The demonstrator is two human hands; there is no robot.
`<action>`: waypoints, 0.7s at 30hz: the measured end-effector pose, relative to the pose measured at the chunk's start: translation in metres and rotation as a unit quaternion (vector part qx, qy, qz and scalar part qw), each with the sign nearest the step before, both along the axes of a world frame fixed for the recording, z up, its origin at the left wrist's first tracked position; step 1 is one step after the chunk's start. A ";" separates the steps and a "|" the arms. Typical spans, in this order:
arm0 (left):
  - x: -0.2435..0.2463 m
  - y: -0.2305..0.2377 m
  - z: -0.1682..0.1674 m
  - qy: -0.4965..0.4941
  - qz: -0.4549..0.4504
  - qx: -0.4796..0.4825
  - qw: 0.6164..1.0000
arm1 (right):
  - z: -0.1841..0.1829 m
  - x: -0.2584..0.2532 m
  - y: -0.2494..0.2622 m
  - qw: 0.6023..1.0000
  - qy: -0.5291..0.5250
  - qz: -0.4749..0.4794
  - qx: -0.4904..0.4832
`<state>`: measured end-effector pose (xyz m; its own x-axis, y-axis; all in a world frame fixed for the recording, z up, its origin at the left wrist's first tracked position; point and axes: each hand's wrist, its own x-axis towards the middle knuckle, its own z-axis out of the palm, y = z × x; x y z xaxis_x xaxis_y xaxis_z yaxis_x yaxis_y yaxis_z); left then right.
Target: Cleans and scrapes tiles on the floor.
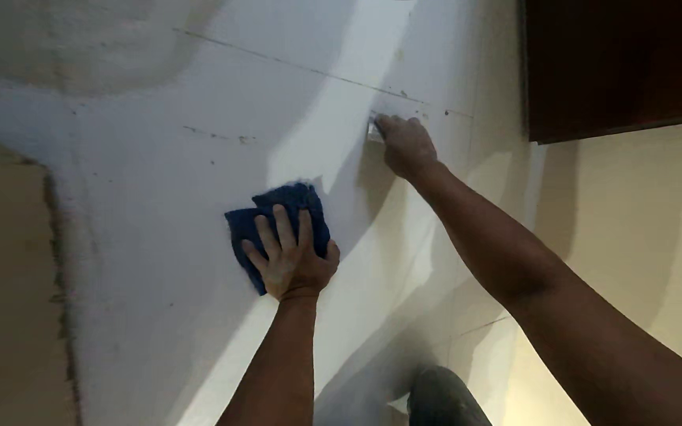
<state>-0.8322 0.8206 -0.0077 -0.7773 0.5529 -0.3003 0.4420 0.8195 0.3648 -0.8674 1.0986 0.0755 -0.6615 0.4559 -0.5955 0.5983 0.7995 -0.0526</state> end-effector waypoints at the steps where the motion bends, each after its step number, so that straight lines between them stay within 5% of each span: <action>1: 0.000 0.000 0.001 -0.002 0.000 0.001 1.000 | 0.002 0.005 -0.005 1.000 -0.001 0.005 -0.004; 21: 0.000 0.000 0.004 -0.018 0.000 0.000 1.000 | -0.009 0.027 -0.049 0.999 0.029 0.015 0.013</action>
<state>-0.8319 0.8203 -0.0034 -0.7663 0.5526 -0.3278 0.4284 0.8196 0.3804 -0.8403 1.0501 0.0663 -0.7082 0.4499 -0.5440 0.5702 0.8189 -0.0651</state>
